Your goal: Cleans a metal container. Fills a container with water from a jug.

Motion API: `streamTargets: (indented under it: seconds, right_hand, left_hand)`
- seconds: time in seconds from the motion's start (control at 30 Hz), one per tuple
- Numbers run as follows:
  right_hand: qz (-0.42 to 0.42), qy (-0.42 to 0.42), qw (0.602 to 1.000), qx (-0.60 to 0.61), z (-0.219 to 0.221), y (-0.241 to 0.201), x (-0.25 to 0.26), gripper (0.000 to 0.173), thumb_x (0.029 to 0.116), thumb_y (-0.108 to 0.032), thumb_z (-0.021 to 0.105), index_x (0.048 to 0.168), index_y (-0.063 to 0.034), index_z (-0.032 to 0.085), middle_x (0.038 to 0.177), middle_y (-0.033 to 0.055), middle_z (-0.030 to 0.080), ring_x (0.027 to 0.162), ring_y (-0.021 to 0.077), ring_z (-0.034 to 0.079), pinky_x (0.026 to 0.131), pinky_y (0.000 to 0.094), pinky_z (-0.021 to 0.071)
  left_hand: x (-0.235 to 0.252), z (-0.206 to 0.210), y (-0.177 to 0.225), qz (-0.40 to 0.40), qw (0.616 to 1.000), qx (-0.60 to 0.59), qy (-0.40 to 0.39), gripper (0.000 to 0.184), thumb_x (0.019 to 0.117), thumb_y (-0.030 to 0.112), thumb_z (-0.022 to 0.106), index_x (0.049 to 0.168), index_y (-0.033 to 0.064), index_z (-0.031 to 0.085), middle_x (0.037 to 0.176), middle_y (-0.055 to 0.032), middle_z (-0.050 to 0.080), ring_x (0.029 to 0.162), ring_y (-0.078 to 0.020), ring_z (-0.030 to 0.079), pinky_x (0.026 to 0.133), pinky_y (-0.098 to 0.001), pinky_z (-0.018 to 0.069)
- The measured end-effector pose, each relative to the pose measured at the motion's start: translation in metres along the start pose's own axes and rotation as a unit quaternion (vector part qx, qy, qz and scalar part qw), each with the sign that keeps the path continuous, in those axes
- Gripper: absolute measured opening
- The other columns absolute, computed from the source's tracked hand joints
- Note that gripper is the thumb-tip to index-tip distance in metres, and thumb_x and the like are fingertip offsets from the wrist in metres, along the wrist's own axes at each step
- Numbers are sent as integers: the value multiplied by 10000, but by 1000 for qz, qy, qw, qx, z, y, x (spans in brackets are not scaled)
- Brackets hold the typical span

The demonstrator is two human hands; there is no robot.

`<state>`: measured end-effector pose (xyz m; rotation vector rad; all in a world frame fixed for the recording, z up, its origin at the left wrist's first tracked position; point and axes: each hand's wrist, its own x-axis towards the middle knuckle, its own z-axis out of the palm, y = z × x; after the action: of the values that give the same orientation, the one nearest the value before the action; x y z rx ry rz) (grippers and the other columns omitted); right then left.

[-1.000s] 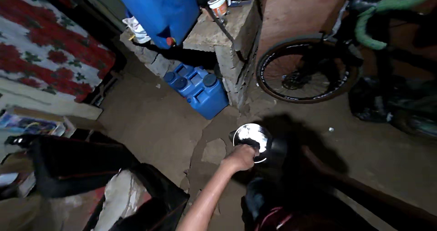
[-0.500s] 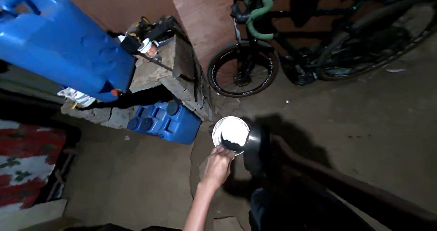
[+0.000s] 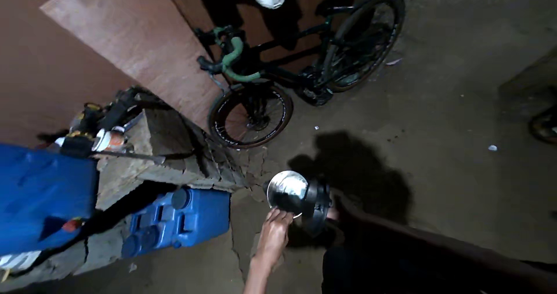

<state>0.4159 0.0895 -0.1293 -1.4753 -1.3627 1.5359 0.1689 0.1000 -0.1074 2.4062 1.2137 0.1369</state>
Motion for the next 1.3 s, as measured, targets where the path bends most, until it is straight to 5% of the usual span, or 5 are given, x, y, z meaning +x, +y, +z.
streamTargets:
  seconds: [0.33, 0.53, 0.93, 1.1, 1.3]
  right_hand:
    - [197, -119, 861, 453, 56, 83, 1, 415, 978, -111, 633, 1366, -76, 488, 967, 77, 654, 773, 169, 666, 743, 348, 584]
    - [258, -24, 783, 565, -36, 118, -16, 395, 1050, -141, 527, 1433, -109, 433, 963, 74, 655, 765, 156, 667, 716, 323, 585]
    - [28, 215, 667, 713, -320, 170, -36, 364, 1123, -315, 277, 1180, -94, 561, 828, 49, 665, 694, 128, 674, 680, 264, 592]
    - [-29, 235, 655, 717, -353, 168, -22, 315, 1123, -269, 280, 1224, -91, 519, 835, 45, 653, 691, 120, 663, 681, 254, 585]
    - [-26, 315, 766, 559, -374, 152, -22, 328, 973, -27, 564, 1299, -25, 527, 950, 53, 660, 753, 127, 664, 709, 279, 588]
  left_hand:
    - [44, -37, 14, -121, 906, 47, -403, 264, 986, 67, 590, 1209, -26, 696, 1219, -240, 688, 1233, -411, 613, 1117, -550, 420]
    - [185, 8, 77, -17, 853, 79, -516, 270, 1016, 112, 552, 1239, 3, 659, 1236, -223, 667, 1248, -390, 581, 1150, -559, 344]
    - [509, 98, 377, 190, 780, 242, -544, 288, 1051, 140, 513, 1258, 9, 664, 1249, -199, 651, 1180, -322, 600, 1029, -506, 442]
    - [537, 95, 401, 213, 767, 310, -520, 273, 1044, 162, 534, 1222, 27, 690, 1207, -215, 669, 1161, -379, 618, 993, -588, 461]
    - [497, 61, 350, 263, 811, 304, -426, 295, 1040, 81, 508, 1287, -37, 619, 1274, -255, 644, 1278, -417, 569, 1144, -552, 364]
